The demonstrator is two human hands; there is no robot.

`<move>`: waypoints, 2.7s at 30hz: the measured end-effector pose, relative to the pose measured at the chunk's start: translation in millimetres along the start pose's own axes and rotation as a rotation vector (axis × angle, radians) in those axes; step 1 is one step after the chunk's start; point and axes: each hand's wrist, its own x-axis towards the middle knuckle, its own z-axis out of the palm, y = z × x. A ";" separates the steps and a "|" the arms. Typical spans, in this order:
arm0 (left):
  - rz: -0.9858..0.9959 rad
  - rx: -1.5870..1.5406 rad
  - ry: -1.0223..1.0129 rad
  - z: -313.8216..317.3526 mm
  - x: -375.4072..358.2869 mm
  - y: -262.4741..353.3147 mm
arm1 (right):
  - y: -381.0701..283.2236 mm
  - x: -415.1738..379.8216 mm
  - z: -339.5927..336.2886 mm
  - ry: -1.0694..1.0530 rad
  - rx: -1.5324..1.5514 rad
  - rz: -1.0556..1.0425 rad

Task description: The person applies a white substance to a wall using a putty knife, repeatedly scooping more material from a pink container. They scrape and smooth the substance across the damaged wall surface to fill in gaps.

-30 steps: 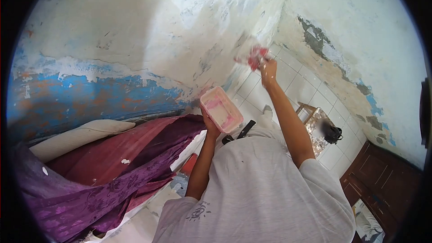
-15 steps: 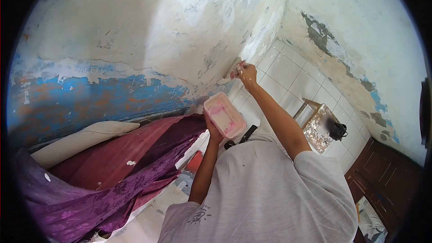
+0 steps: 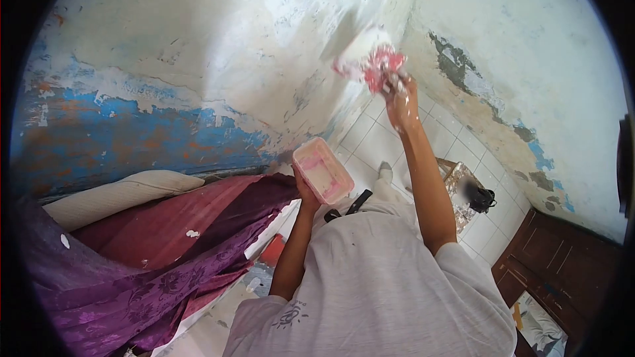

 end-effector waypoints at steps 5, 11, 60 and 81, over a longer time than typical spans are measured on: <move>-0.004 0.021 0.017 13.8 -5.2 0.9 | 25.3 -25.2 -33.1 -0.054 0.189 0.215; 0.010 0.060 0.020 16.1 -9.2 -0.8 | 27.8 -47.2 -26.9 0.028 0.296 0.349; -0.018 -0.012 0.363 -15.3 -67.2 -63.9 | 209.2 32.8 -35.8 -0.006 -0.140 0.357; -0.071 0.017 0.267 14.3 -61.5 -40.9 | 210.5 38.4 -46.4 0.020 -0.338 0.269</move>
